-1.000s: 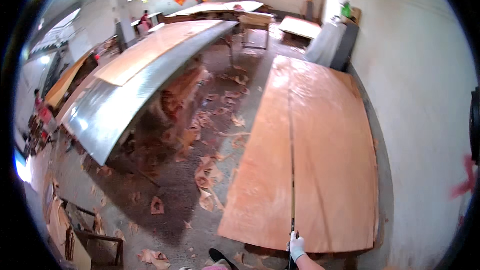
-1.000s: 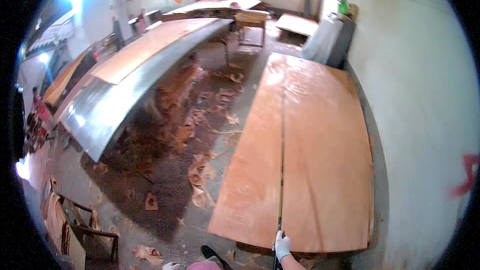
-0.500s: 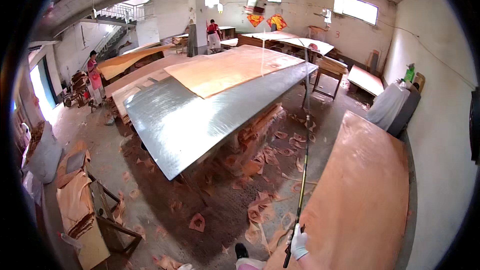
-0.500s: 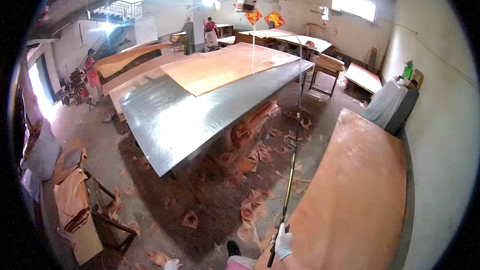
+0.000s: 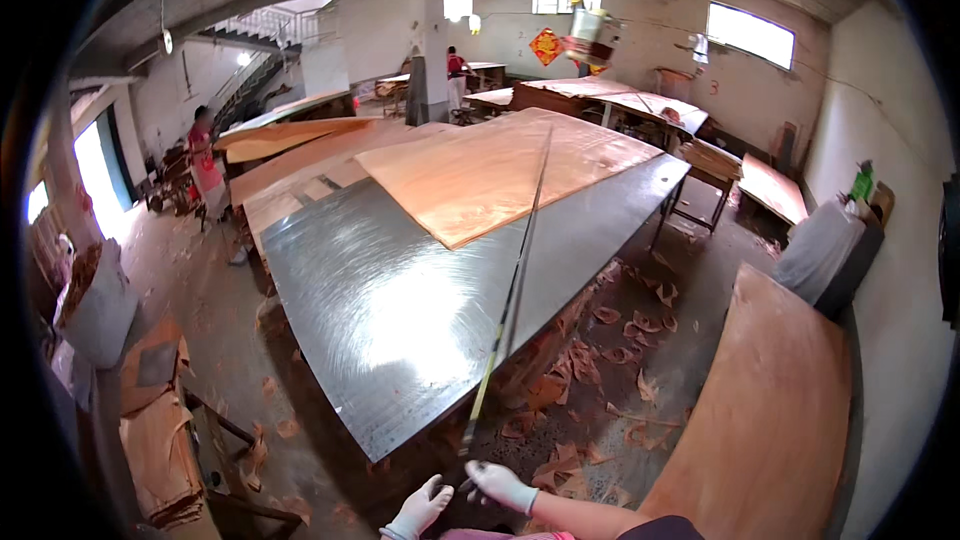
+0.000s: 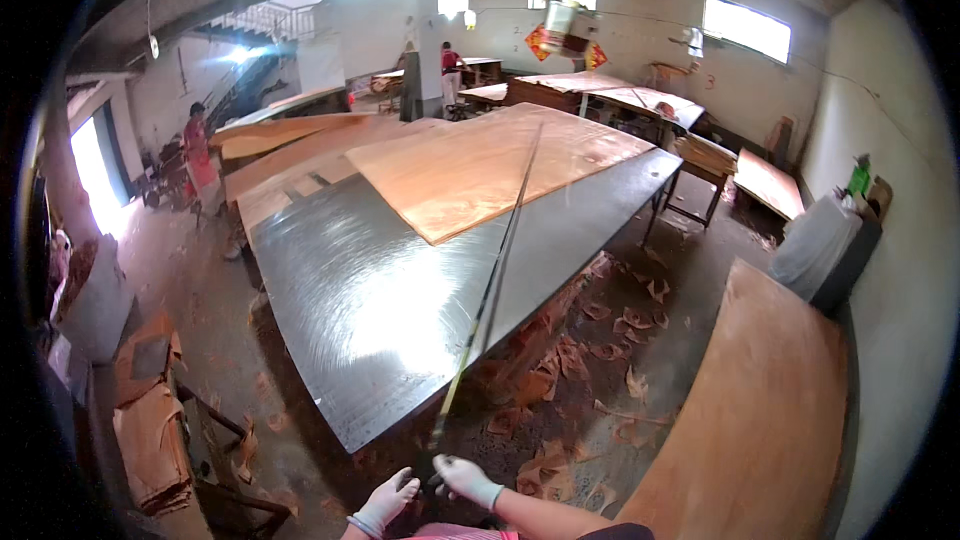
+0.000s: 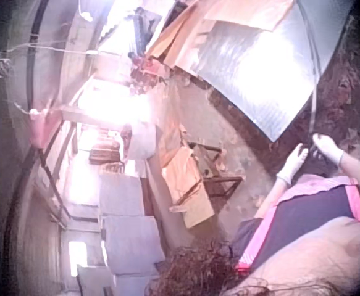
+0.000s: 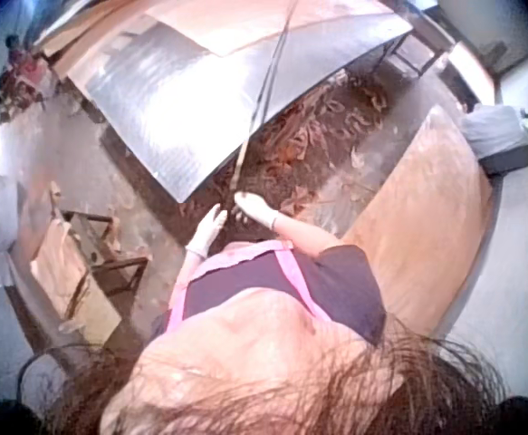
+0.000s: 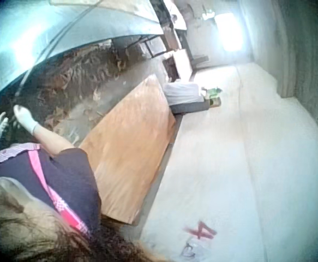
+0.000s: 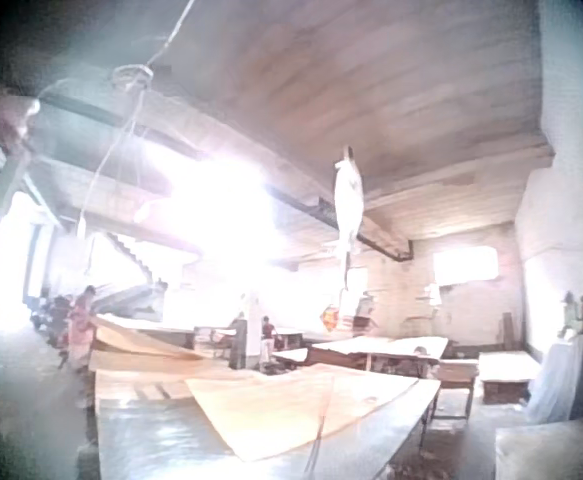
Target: The person applies adhesive and tape to repair a large sheet of wood veneer, smoothing the material by hand and with a tool, and then moves a large panel across the workshop to a stack.
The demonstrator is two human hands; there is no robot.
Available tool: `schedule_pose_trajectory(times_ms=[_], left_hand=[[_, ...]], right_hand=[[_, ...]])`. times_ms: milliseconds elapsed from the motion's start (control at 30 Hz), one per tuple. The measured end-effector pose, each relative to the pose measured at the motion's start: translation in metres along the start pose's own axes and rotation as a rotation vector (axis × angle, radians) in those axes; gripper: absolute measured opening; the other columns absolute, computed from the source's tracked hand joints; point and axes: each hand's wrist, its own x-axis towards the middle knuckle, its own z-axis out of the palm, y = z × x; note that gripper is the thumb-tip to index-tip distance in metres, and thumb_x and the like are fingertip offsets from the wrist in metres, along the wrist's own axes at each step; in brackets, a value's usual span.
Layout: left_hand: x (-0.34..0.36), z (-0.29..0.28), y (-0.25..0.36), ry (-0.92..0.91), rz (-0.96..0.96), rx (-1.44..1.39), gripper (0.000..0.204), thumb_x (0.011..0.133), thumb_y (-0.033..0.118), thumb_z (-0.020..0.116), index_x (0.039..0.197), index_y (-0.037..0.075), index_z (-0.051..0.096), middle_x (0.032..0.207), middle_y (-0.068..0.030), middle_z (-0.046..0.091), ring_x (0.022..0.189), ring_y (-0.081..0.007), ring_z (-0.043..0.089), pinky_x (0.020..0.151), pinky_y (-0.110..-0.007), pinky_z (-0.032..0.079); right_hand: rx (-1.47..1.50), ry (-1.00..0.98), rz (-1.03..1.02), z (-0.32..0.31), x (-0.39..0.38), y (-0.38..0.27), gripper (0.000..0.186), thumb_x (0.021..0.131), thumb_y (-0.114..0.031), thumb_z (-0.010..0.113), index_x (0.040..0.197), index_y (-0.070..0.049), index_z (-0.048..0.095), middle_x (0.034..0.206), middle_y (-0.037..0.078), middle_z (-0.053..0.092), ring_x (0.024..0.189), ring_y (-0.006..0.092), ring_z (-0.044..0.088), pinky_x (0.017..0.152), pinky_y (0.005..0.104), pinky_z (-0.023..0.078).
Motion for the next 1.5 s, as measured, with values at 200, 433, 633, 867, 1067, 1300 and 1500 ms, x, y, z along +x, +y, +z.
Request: schedule_pose_trajectory(times_ms=[200, 433, 633, 867, 1067, 1300, 1500], left_hand=[[0.053, -0.048, 0.032, -0.149, -0.565, -0.040, 0.032, 0.090, 0.033, 0.067, 0.087, 0.001, 0.068, 0.067, -0.0040, 0.064, 0.060, -0.0152, 0.058, 0.058, -0.032, 0.046], [0.106, -0.093, 0.016, -0.071, -0.612, 0.103, 0.037, 0.087, 0.037, 0.068, 0.093, 0.001, 0.071, 0.073, -0.0094, 0.068, 0.071, -0.0183, 0.065, 0.069, -0.035, 0.050], [0.189, -0.096, 0.046, 0.058, -0.677, -0.143, 0.032, 0.090, 0.031, 0.066, 0.084, 0.000, 0.066, 0.060, -0.0040, 0.058, 0.053, -0.0132, 0.057, 0.051, -0.032, 0.044], [0.235, -0.048, 0.072, 0.363, -0.781, -0.205, 0.023, 0.091, 0.022, 0.065, 0.087, -0.001, 0.066, 0.057, 0.0009, 0.054, 0.047, -0.0084, 0.049, 0.045, -0.029, 0.039], [0.269, -0.022, 0.098, 0.383, -0.870, -0.164, 0.020, 0.090, 0.022, 0.065, 0.089, 0.002, 0.068, 0.066, -0.0013, 0.059, 0.056, -0.0113, 0.053, 0.053, -0.030, 0.043], [0.289, -0.006, 0.113, 0.480, -0.821, -0.184, 0.020, 0.090, 0.022, 0.065, 0.082, 0.004, 0.066, 0.066, -0.0032, 0.058, 0.059, -0.0148, 0.053, 0.056, -0.034, 0.043], [0.294, 0.004, 0.104, 0.521, -0.849, -0.216, 0.020, 0.090, 0.023, 0.066, 0.083, 0.004, 0.066, 0.067, -0.0023, 0.059, 0.060, -0.0140, 0.053, 0.055, -0.033, 0.043]], right_hand=[[-0.001, 0.080, -0.046, -0.040, 0.091, -0.058, 0.039, 0.092, -0.028, 0.066, 0.124, -0.008, 0.057, 0.073, -0.002, 0.061, 0.053, 0.0075, 0.046, 0.046, 0.0254, 0.039], [0.472, 0.297, -0.031, -0.145, 0.209, -0.140, 0.013, 0.097, -0.013, 0.057, 0.107, -0.006, 0.054, 0.079, 0.005, 0.057, 0.058, 0.0127, 0.054, 0.050, 0.0257, 0.045], [0.241, 0.311, -0.115, -0.202, 0.333, -0.214, 0.018, 0.100, -0.017, 0.052, 0.112, -0.004, 0.055, 0.082, 0.006, 0.059, 0.058, 0.0125, 0.056, 0.049, 0.0293, 0.049], [-0.558, 0.350, -0.294, -0.265, 0.498, -0.293, 0.055, 0.102, -0.037, 0.038, 0.140, 0.003, 0.041, 0.071, 0.016, 0.064, 0.054, 0.0241, 0.064, 0.049, 0.0373, 0.050], [-1.144, 0.302, -0.272, -0.292, 0.566, -0.329, 0.069, 0.099, -0.030, 0.036, 0.151, 0.005, 0.007, 0.096, 0.029, 0.067, 0.089, 0.0421, 0.066, 0.079, 0.0505, 0.050], [-1.258, 0.308, -0.254, -0.322, 0.569, -0.383, 0.071, 0.100, -0.033, 0.038, 0.154, -0.004, 0.002, 0.097, 0.025, 0.068, 0.087, 0.0402, 0.067, 0.078, 0.0494, 0.051], [-0.710, 0.385, -0.765, -0.309, 0.579, -0.390, 0.068, 0.096, -0.047, 0.053, 0.148, -0.005, 0.036, 0.104, 0.022, 0.068, 0.075, 0.0345, 0.068, 0.068, 0.0416, 0.054]])
